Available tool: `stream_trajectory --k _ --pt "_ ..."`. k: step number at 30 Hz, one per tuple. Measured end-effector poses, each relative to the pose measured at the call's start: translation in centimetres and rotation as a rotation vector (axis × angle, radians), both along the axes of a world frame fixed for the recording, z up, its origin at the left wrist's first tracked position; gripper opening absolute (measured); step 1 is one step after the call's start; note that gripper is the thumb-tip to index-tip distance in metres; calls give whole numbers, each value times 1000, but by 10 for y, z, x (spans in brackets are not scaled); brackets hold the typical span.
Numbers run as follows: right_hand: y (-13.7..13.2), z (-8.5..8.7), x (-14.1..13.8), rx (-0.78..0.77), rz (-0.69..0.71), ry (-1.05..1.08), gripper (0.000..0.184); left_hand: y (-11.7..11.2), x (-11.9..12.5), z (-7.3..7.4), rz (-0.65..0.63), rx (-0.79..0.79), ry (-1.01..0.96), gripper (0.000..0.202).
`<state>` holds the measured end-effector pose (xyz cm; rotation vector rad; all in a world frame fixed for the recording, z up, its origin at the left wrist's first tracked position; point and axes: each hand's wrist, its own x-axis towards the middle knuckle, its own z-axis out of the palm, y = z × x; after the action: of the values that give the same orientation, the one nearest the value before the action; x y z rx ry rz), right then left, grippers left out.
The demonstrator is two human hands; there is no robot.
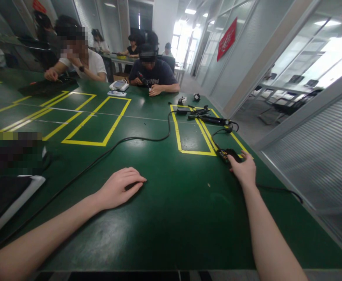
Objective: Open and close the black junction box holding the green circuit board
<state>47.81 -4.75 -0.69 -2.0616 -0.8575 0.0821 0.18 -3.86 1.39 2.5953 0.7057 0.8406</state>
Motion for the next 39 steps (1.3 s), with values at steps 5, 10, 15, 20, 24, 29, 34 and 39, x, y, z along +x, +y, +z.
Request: stream_trajectory --k 5,10,15,20,24,29,34,39 --pt "-1 4 -4 2 124 -214 47 0 0 0 -7 -11 -3 21" --pt "1 7 -6 -14 183 -293 35 0 0 0 -3 -23 4 23" --pt "-2 12 -8 -5 187 -320 40 0 -1 0 -17 -26 6 21" --pt "-2 12 -13 -77 209 -270 40 1 -1 0 -20 -23 7 22" --pt "-1 13 -19 -35 222 -230 38 0 -1 1 -19 -25 6 24" --pt "0 16 -27 150 231 -99 38 0 -1 1 -21 -28 0 25" --pt "-2 20 -26 193 128 -152 33 1 -1 0 -23 -32 1 24" --pt "-1 7 -1 70 90 -317 41 1 -2 -1 -29 -25 1 23"
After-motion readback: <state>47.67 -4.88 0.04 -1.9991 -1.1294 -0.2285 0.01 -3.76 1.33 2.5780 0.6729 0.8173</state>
